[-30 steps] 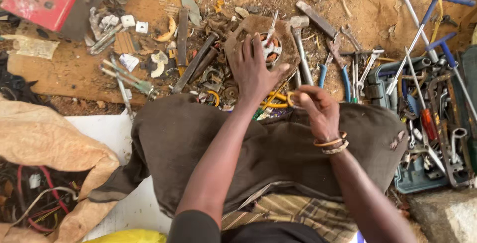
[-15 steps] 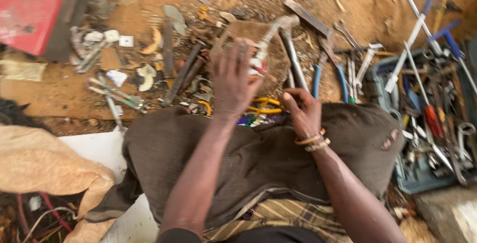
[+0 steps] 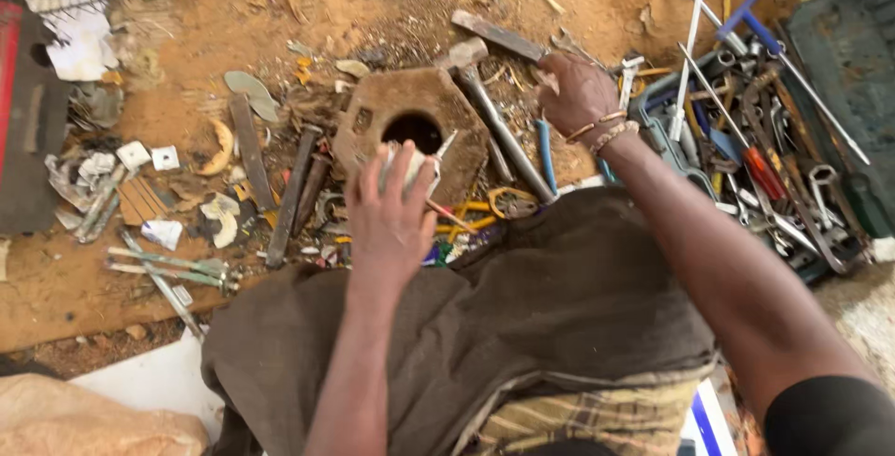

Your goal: The person sits on the ground and uses a hammer and chisel to chip away at a white circular electrical component. They then use a screwdriver to pry and adjust parts of the component, followed by pliers to remove a small piece. The person places the component into a yellow bag and continues to work on it with the hammer and chisel.

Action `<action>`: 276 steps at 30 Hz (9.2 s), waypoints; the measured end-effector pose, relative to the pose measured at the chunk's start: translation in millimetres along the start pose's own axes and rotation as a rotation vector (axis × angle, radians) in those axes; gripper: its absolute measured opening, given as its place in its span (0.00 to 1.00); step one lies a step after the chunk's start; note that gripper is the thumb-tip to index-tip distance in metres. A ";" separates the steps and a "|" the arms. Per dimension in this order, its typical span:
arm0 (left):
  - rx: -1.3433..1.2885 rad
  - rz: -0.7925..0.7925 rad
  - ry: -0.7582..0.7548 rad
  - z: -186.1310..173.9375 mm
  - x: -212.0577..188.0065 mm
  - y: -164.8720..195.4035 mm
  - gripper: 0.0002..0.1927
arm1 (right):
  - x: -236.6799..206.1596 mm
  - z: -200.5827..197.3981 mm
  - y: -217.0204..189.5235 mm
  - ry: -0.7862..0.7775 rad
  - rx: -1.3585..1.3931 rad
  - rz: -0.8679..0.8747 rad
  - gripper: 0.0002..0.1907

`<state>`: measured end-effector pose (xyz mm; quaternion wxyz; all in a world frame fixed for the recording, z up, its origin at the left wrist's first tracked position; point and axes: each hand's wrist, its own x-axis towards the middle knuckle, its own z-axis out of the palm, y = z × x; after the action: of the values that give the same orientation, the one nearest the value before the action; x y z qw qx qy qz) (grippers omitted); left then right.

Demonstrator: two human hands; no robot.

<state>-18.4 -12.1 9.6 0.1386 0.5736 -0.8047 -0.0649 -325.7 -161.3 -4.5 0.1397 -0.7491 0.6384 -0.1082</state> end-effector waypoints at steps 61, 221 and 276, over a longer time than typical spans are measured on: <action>-0.219 -0.250 0.228 -6.2 -27.6 -40.2 0.46 | -151.9 17.1 -158.0 0.292 0.534 -0.193 0.26; -0.380 -0.152 -0.136 45.3 91.3 -30.6 0.43 | -114.7 3.9 -87.6 -0.618 0.789 0.245 0.20; 0.205 -1.510 -0.434 -148.0 -387.5 16.0 0.15 | -149.3 -57.3 -86.7 -0.711 1.095 0.073 0.26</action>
<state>128.8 366.0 97.2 -0.1565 0.9490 -0.2089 -0.1771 -289.0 -5.4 81.8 0.7073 -0.5377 0.4307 -0.1585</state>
